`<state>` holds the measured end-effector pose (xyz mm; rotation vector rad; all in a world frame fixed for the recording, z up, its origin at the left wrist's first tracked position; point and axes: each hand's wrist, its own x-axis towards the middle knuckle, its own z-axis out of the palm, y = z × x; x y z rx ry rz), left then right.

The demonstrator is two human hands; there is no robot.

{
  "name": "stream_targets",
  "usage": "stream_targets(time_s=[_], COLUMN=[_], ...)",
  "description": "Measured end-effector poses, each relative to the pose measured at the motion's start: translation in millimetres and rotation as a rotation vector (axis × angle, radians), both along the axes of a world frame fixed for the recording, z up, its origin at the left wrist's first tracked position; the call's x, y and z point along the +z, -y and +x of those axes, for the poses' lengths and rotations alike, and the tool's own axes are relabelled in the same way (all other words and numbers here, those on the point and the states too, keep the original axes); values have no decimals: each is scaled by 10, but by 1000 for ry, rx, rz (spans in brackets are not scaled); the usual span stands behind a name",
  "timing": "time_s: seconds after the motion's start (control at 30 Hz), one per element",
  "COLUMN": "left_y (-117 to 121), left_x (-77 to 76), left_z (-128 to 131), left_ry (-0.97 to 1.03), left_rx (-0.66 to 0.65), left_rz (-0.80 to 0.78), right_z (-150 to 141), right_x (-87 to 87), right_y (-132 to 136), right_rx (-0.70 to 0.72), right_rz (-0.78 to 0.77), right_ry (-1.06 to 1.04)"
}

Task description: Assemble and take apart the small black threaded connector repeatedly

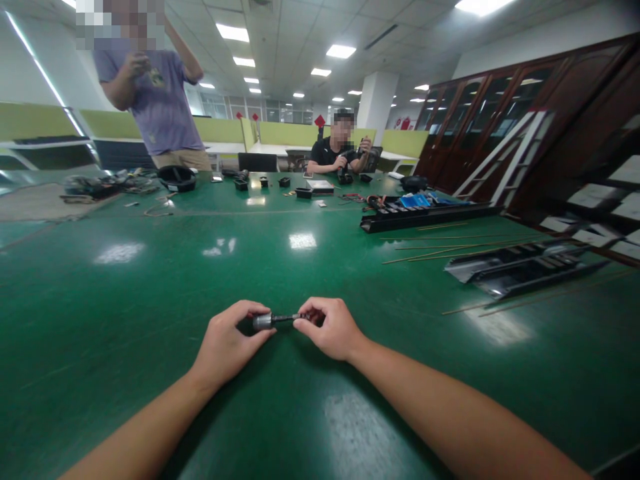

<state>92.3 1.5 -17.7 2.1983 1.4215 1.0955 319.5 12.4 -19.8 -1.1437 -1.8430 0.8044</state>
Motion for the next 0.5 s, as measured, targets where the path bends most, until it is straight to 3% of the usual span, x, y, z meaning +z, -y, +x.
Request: stream_targets(time_s=[0.33,0.5], left_y=[-29,-61], left_x=[5,-3], left_z=[-13,-9], left_ry=[4,34], left_rx=[-33,129], left_rz=[58,-58], right_z=[-11,9], right_x=[-13,19], right_y=[4,20], right_rx=[-14,-75], right_rz=[-8,54], right_ry=[-43,-187])
